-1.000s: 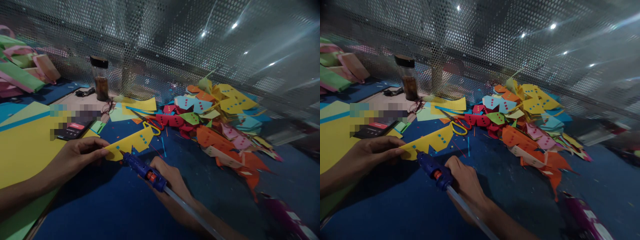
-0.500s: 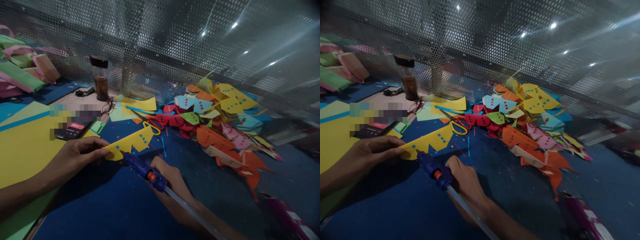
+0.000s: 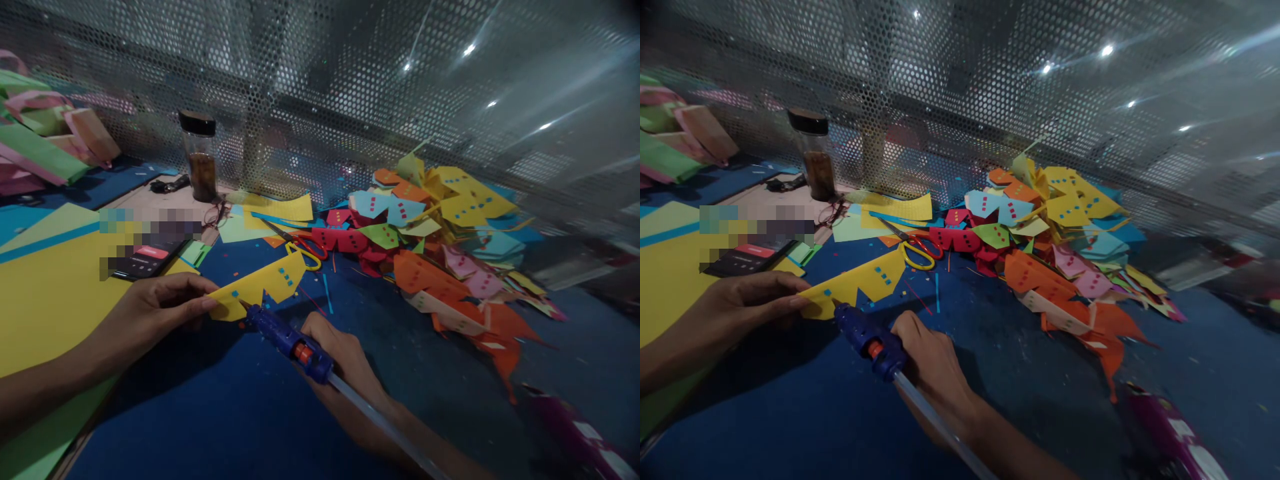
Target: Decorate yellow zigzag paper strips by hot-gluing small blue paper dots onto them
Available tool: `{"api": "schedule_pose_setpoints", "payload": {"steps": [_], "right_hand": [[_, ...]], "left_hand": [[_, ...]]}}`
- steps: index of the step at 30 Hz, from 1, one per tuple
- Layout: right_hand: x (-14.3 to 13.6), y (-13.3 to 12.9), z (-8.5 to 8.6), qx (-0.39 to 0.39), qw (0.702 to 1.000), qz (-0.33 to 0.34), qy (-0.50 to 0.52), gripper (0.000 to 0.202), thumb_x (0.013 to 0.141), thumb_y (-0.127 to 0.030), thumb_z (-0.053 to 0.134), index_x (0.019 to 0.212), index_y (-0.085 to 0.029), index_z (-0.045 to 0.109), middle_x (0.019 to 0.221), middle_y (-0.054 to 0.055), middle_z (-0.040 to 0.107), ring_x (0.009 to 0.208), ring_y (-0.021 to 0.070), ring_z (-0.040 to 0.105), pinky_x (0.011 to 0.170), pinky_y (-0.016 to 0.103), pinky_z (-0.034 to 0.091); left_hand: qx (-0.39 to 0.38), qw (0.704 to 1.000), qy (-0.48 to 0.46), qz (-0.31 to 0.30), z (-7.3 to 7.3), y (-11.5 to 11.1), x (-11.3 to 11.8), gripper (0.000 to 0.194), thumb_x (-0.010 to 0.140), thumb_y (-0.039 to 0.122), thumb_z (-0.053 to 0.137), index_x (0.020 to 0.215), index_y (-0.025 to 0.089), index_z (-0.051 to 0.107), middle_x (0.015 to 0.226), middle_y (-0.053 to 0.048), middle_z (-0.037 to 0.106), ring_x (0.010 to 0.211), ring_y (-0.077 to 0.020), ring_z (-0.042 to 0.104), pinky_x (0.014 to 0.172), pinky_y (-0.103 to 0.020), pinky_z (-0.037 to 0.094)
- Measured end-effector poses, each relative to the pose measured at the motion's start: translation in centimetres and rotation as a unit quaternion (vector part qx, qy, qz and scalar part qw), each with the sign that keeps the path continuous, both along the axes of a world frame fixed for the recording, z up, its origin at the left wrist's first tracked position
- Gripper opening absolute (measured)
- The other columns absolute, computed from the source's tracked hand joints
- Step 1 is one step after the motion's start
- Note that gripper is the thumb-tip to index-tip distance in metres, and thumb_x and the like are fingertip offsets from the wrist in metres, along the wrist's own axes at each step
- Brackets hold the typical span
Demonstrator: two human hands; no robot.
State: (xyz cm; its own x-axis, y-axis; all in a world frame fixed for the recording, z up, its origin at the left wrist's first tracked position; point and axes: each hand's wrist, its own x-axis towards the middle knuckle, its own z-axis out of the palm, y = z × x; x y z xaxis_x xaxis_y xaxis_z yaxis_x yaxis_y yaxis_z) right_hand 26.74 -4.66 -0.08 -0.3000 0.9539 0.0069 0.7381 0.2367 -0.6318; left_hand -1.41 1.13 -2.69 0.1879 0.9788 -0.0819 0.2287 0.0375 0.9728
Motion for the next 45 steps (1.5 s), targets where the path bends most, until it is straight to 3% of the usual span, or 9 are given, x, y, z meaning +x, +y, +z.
{"api": "schedule_pose_setpoints", "payload": {"steps": [12,25,32,39,45], "right_hand": [[0.1,0.0,0.0,-0.014,1.000,0.014,0.002,0.018,0.093,-0.025,0.049,0.078,-0.024,0.040,0.067,-0.005,0.046,0.058,0.0127,0.039,0.057,0.027,0.023],[0.2,-0.1,-0.3,-0.013,1.000,0.000,0.020,0.016,0.092,-0.021,0.056,0.080,-0.023,0.046,0.071,-0.005,0.050,0.061,0.0123,0.043,0.057,0.026,0.027],[-0.2,-0.1,-0.1,-0.051,0.993,-0.033,0.103,0.029,0.095,-0.039,0.064,0.077,-0.023,0.048,0.071,-0.006,0.052,0.062,0.0111,0.046,0.056,0.024,0.034],[0.2,-0.1,-1.4,-0.078,0.984,-0.080,0.137,0.034,0.094,-0.053,0.067,0.082,-0.024,0.055,0.075,-0.004,0.058,0.065,0.0126,0.055,0.061,0.025,0.045],[0.1,-0.1,-0.4,-0.142,0.971,-0.089,0.172,0.038,0.092,-0.060,0.064,0.083,-0.024,0.058,0.068,-0.005,0.055,0.061,0.0120,0.055,0.054,0.023,0.044]], "left_hand": [[0.013,1.000,0.012,0.007,-0.2,0.2,0.1,0.028,0.076,0.049,0.079,0.089,0.024,0.080,0.073,-0.002,0.077,0.056,-0.0134,0.060,0.052,-0.023,0.047],[0.010,1.000,-0.005,0.024,-0.2,0.2,0.0,0.028,0.072,0.049,0.082,0.085,0.024,0.081,0.069,-0.002,0.075,0.054,-0.0135,0.061,0.051,-0.022,0.047],[0.015,0.999,-0.013,0.026,-0.4,0.4,-0.1,0.026,0.073,0.046,0.081,0.087,0.025,0.081,0.070,0.000,0.074,0.054,-0.0126,0.061,0.051,-0.021,0.047],[0.008,0.999,-0.011,0.031,-0.1,0.3,0.0,0.026,0.073,0.046,0.080,0.087,0.024,0.081,0.067,0.001,0.072,0.056,-0.0122,0.060,0.052,-0.021,0.046],[0.000,0.999,-0.007,0.033,-0.3,0.4,-0.3,0.025,0.076,0.045,0.080,0.088,0.023,0.079,0.068,0.002,0.071,0.057,-0.0114,0.060,0.053,-0.020,0.046]]}}
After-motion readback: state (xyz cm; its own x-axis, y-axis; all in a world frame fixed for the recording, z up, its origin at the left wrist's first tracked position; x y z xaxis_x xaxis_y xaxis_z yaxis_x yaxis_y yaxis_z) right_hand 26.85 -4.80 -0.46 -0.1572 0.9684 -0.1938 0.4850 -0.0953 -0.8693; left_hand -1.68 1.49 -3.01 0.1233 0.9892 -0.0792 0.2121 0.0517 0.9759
